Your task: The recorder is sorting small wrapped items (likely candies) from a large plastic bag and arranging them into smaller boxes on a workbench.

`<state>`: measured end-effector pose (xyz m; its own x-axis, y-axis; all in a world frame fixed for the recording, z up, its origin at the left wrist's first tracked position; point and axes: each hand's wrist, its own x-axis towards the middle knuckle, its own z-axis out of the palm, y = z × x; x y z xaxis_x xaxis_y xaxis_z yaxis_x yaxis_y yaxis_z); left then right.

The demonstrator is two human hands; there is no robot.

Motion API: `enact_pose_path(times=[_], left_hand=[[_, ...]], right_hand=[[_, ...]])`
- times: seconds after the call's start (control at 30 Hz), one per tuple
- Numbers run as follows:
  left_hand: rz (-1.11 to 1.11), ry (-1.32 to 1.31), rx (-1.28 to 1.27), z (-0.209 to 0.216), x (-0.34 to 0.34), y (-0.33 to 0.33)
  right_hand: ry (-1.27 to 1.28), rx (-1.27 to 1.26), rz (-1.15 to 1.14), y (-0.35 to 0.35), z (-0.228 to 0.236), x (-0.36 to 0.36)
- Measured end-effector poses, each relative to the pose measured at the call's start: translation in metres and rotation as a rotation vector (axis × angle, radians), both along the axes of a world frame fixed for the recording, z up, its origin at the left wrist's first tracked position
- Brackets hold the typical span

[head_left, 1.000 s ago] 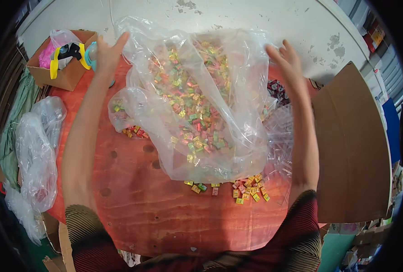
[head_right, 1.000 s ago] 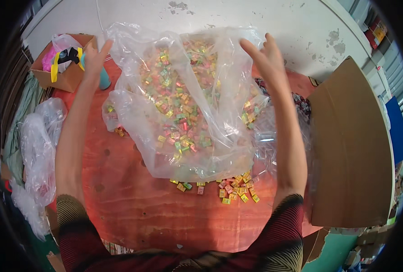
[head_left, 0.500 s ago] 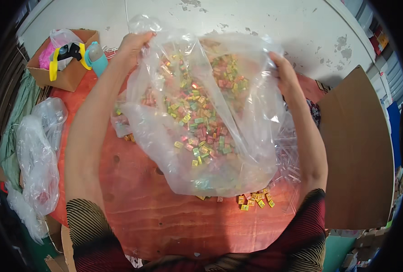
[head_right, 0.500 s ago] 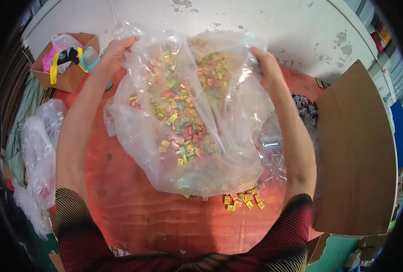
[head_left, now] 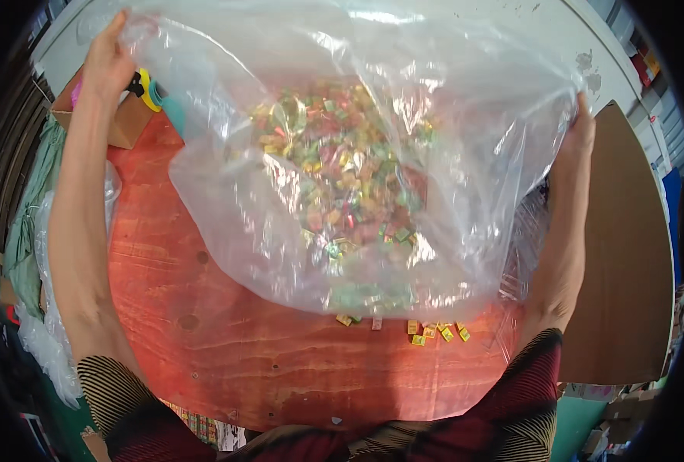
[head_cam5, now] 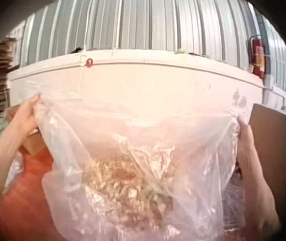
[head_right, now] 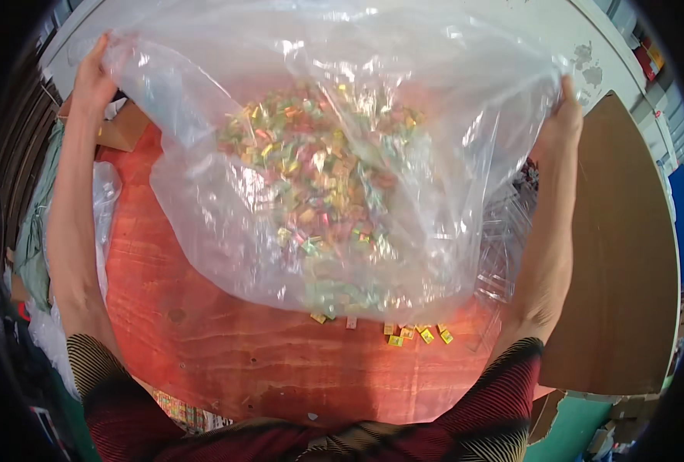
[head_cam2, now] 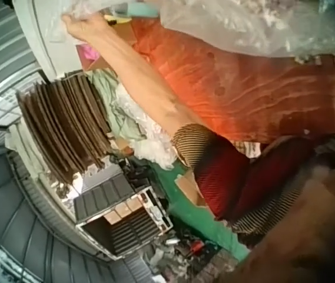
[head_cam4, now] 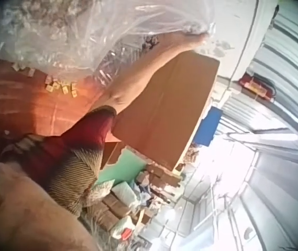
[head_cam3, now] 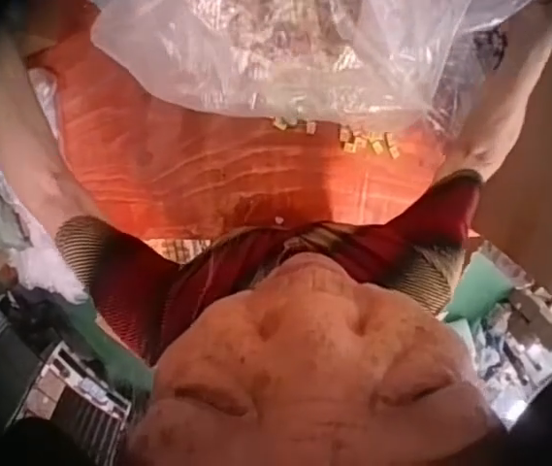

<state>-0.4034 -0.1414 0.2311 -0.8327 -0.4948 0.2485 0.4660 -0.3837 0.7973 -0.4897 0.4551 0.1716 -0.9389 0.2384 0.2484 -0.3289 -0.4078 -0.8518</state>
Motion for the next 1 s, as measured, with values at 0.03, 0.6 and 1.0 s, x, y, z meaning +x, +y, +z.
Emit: enact_pose_path(times=[0.03,0.6,1.0], left_hand=[[-0.036,-0.004,0.028,-0.005,-0.020,-0.011],[0.001,-0.543,3.619,-0.174,0.126,0.126],[-0.566,1.204,3.753,-0.233,-0.120,0.059]], right_hand=[[-0.038,0.091,0.196,0.027,0.029,0.004],[0.892,2.433,-0.116,-0.145,-0.127,0.109],[0.057,1.723,-0.008,-0.119,-0.191,-0.133]])
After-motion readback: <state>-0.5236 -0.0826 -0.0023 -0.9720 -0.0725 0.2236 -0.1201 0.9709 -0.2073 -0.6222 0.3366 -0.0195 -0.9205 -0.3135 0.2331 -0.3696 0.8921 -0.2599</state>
